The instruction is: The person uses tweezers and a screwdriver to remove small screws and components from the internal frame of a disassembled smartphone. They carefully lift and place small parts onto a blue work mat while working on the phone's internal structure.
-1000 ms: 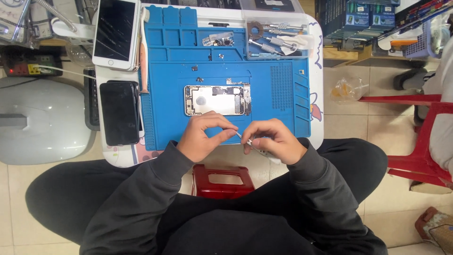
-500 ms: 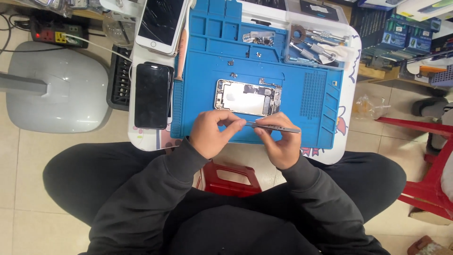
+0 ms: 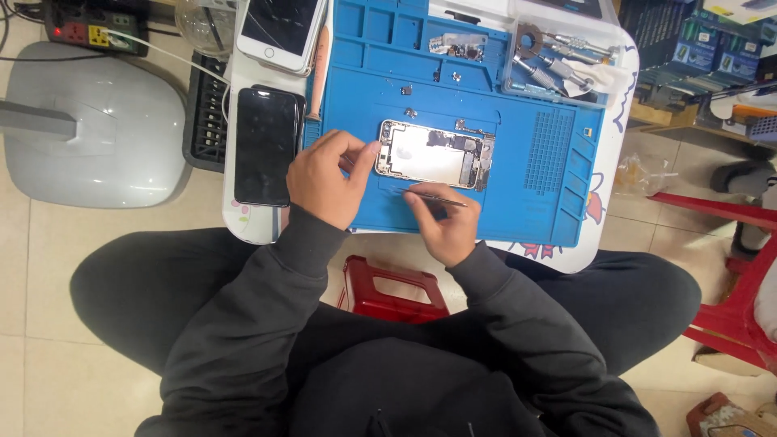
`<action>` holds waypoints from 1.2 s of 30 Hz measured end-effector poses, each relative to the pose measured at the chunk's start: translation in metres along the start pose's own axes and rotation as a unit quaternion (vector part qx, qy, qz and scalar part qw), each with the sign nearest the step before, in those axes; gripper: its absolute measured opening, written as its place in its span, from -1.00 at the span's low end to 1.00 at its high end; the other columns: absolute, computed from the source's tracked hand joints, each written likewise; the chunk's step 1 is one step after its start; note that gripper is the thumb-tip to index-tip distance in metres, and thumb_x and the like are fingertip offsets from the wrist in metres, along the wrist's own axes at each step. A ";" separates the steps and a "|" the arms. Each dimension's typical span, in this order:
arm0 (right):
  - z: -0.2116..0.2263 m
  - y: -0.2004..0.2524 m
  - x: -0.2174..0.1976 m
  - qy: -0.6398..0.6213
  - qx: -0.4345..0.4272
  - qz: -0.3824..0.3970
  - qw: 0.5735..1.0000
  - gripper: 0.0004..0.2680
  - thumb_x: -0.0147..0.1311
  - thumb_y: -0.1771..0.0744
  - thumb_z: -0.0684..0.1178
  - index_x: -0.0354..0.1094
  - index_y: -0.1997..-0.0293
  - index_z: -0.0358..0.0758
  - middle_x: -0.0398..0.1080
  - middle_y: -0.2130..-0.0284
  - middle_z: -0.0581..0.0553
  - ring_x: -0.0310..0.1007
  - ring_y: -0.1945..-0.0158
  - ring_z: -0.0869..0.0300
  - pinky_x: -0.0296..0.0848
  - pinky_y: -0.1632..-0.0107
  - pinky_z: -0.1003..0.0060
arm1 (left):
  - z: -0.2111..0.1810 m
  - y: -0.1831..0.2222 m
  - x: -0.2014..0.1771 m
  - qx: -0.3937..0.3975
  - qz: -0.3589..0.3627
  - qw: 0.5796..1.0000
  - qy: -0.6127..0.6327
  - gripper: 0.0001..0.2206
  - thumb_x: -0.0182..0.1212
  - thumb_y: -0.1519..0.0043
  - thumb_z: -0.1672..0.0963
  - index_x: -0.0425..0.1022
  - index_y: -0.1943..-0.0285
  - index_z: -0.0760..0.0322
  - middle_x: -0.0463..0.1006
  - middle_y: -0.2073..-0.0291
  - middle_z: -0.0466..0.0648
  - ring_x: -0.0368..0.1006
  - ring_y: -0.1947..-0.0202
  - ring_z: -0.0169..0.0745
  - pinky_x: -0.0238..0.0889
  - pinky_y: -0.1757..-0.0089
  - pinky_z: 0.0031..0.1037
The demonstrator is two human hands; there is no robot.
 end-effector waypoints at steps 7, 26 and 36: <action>0.007 -0.003 0.018 0.055 -0.054 0.010 0.997 -0.97 0.25 -0.37 -0.17 0.59 0.16 -0.21 0.61 0.39 -0.17 0.59 0.47 0.00 0.54 0.45 0.27 | -0.004 -0.002 0.005 0.028 -0.003 1.000 -0.006 -0.84 0.33 -0.36 0.14 0.63 -0.10 0.13 0.65 0.27 -0.09 0.63 0.27 -0.02 0.50 0.23 -0.20; 0.006 -0.006 0.020 0.045 -0.042 0.046 0.997 -0.94 0.21 -0.37 -0.27 0.56 0.13 -0.30 0.59 0.36 -0.26 0.61 0.43 -0.07 0.60 0.43 0.21 | 0.006 -0.003 0.031 0.099 0.023 0.982 -0.161 -0.85 0.40 -0.31 0.06 0.69 -0.02 0.00 0.57 0.36 -0.26 0.57 0.28 -0.20 0.48 0.21 -0.30; 0.015 -0.012 -0.028 0.012 -0.014 -0.035 0.999 -0.97 0.21 -0.39 -0.20 0.55 0.17 -0.28 0.59 0.45 -0.20 0.59 0.51 0.07 0.55 0.47 0.26 | -0.010 -0.002 0.057 0.229 0.146 0.957 -0.106 -0.94 0.43 -0.24 0.14 0.68 0.15 0.08 0.51 0.28 -0.21 0.48 0.13 -0.18 0.37 0.12 -0.32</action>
Point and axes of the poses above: each hand's wrist, its own y-axis away from the middle knuckle, its own x-axis out of the palm, z = x × y, the point moved 5 cm from there along -y, towards the middle knuckle
